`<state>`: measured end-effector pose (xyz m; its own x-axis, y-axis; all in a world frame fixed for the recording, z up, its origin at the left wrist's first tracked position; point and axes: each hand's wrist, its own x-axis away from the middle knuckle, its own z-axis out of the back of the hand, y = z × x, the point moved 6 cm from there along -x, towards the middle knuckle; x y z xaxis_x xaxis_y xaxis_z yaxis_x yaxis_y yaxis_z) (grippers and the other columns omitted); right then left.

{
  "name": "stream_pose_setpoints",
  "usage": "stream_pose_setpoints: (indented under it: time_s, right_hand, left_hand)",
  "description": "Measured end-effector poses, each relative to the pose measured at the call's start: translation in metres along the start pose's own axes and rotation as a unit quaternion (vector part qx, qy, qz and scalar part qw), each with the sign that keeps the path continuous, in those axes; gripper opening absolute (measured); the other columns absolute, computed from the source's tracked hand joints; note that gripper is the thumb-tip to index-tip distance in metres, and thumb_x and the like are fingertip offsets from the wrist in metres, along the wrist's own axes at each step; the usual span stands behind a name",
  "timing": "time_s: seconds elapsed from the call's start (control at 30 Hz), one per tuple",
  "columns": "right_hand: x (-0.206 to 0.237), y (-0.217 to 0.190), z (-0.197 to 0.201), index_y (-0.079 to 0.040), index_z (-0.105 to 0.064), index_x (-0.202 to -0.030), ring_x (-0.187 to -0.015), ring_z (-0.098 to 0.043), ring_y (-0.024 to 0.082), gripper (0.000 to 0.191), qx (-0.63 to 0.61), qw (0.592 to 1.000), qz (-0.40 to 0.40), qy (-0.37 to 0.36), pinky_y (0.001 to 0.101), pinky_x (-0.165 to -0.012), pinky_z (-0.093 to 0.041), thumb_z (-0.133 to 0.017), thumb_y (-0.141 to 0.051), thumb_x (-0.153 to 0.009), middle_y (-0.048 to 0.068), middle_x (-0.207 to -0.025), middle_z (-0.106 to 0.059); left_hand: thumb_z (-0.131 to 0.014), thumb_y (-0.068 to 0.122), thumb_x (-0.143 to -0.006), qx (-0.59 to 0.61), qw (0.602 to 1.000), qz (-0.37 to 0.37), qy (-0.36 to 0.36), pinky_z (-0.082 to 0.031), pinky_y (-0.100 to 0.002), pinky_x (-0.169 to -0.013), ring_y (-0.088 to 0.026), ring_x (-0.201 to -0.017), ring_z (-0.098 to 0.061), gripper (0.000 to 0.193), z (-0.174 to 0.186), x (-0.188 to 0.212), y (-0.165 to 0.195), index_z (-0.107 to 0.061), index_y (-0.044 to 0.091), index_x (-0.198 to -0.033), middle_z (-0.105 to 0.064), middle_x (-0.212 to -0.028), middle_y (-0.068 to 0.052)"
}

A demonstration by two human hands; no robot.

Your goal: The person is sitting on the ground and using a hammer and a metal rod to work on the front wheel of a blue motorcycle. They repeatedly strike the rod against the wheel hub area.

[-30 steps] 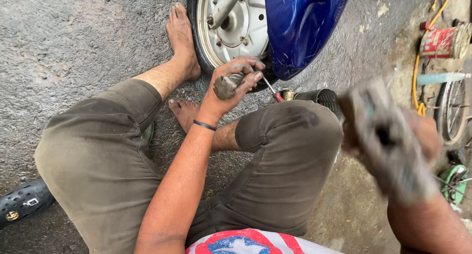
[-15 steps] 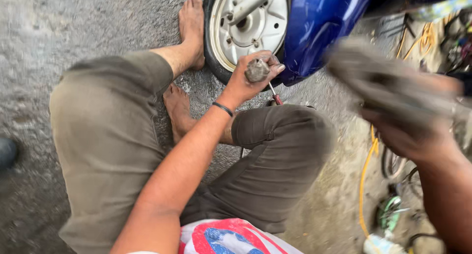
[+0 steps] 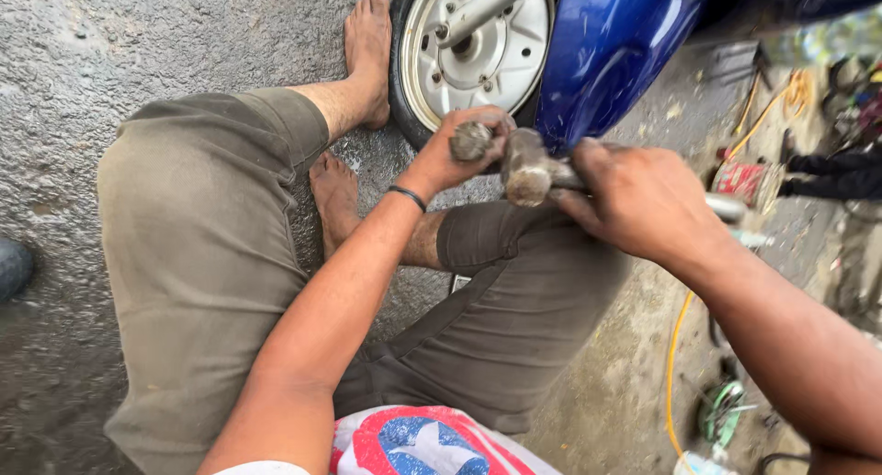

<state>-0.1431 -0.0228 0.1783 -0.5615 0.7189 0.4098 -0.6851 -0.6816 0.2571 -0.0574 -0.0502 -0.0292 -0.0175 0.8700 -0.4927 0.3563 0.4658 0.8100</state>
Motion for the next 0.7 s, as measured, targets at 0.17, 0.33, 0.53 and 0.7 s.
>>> stream_pose_setpoints:
  time_s: [0.17, 0.33, 0.53, 0.7]
  right_hand:
    - [0.064, 0.032, 0.061, -0.004, -0.068, -0.103, -0.072, -0.070, 0.027, 0.027, -0.462, 0.866, 0.036, 0.190, 0.0405, -0.066, -0.055, -0.078, -0.024, -0.088, 0.015, -0.088, -0.071]
    - [0.085, 0.015, 0.086, -0.004, -0.067, -0.099, -0.077, -0.067, 0.029, 0.029, -0.490, 0.814, 0.143, 0.277, 0.0417, -0.070, -0.054, -0.081, -0.026, -0.086, 0.014, -0.087, -0.069]
    - [-0.004, 0.022, 0.012, -0.003, -0.067, -0.094, -0.083, -0.063, 0.032, 0.032, 0.062, 0.997, -0.022, 0.047, 0.0432, -0.075, -0.052, -0.084, -0.028, -0.084, 0.013, -0.087, -0.067]
    - [0.039, 0.054, 0.092, -0.007, -0.067, -0.104, -0.084, -0.066, 0.026, 0.036, -0.402, 0.874, -0.016, 0.274, 0.0408, -0.075, -0.054, -0.081, -0.026, -0.078, 0.008, -0.091, -0.067]
  left_hand:
    - [-0.085, 0.019, -0.084, -0.030, 0.983, -0.136, 0.117, -0.053, -0.038, -0.085, -0.033, -0.095, -0.068, 0.041, -0.004, 0.008, 0.012, -0.061, 0.001, -0.112, -0.068, -0.100, -0.011]
    - [-0.089, 0.020, -0.084, -0.095, 0.993, -0.012, 0.073, -0.053, -0.041, -0.080, -0.036, -0.091, -0.067, 0.037, -0.017, 0.008, -0.017, -0.063, 0.004, -0.105, -0.067, -0.092, -0.014]
    - [-0.083, 0.006, -0.069, -0.149, 0.983, -0.066, 0.079, -0.052, -0.043, -0.088, -0.037, -0.102, -0.067, 0.049, -0.041, 0.020, -0.021, -0.063, 0.007, -0.114, -0.069, -0.104, -0.015]
    - [-0.087, 0.005, -0.059, -0.140, 0.982, -0.100, 0.084, -0.053, -0.042, -0.095, -0.037, -0.110, -0.066, 0.066, -0.032, 0.016, -0.032, -0.061, 0.009, -0.121, -0.069, -0.114, -0.013]
